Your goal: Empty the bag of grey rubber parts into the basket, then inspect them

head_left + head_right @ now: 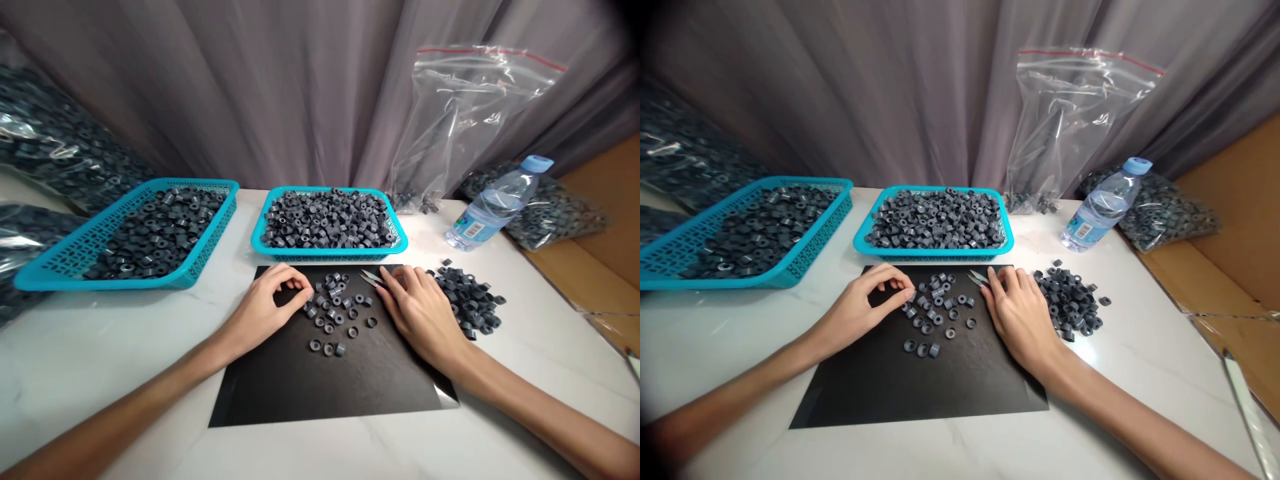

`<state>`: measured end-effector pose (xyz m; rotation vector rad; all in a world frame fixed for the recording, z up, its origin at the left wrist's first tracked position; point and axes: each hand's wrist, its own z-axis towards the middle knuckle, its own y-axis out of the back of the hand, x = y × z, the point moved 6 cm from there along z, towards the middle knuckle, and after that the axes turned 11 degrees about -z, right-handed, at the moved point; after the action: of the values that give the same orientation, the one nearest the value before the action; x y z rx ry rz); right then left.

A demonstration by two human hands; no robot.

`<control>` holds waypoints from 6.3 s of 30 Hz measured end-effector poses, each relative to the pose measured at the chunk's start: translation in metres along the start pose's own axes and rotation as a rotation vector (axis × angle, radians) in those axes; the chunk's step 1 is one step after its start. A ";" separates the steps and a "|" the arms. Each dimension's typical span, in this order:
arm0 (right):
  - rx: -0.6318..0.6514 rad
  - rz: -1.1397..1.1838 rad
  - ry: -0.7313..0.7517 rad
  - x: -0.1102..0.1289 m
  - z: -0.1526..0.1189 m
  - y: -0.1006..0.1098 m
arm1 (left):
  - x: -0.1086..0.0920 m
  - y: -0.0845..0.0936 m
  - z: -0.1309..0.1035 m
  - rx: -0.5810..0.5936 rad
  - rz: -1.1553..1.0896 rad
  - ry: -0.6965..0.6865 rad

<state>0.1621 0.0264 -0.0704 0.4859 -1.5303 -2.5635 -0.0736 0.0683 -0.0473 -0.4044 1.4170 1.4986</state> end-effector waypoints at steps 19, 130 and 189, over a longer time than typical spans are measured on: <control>0.065 0.679 0.072 -0.002 0.004 0.005 | 0.001 -0.001 -0.004 -0.003 -0.482 0.075; 0.089 0.859 0.250 0.055 0.038 0.042 | 0.015 -0.014 0.001 0.168 -0.850 0.186; 0.057 0.973 0.249 0.034 0.044 0.027 | 0.020 -0.011 0.000 0.203 -0.770 0.327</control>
<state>0.1141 0.0415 -0.0347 0.0186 -1.2888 -1.6462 -0.0732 0.0746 -0.0691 -0.9695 1.4087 0.6769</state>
